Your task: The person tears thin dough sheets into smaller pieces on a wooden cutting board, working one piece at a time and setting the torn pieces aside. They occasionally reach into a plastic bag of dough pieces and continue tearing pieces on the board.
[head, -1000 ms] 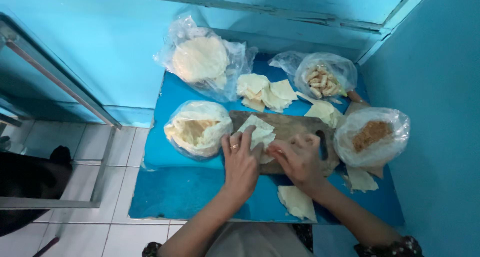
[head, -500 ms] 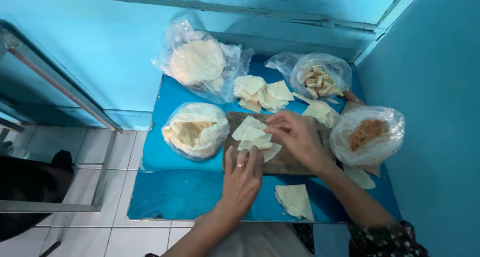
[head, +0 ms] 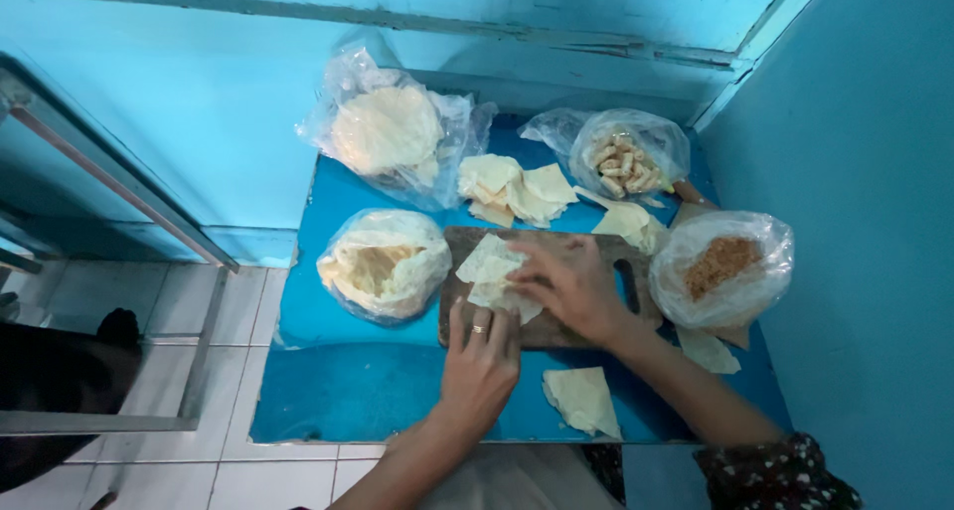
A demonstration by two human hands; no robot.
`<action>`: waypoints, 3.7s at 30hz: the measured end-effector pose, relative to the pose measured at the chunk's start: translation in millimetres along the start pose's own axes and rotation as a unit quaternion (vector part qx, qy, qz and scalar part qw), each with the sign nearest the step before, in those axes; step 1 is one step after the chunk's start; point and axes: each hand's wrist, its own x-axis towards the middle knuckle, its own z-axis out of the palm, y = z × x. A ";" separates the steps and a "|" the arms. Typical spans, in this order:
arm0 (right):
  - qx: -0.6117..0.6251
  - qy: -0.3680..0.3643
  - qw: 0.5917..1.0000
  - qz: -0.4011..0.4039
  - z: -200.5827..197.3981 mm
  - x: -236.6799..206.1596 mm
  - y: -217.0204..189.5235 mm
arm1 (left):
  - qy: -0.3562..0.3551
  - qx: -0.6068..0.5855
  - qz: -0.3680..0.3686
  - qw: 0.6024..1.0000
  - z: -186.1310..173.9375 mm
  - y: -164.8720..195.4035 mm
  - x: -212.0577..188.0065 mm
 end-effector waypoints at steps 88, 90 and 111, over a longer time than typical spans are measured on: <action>-0.036 0.045 0.997 -0.058 6.1 -38.1 -36.7 | 0.021 -0.188 -0.239 0.952 -44.0 -14.1 14.3; -0.091 0.055 0.991 -0.087 -1.1 -37.6 -37.2 | 0.015 -0.194 -0.243 0.950 -43.9 -14.6 14.2; 0.107 0.018 0.970 0.216 -15.1 -44.6 -32.9 | 0.000 -0.092 -0.223 0.971 -35.5 -8.1 15.0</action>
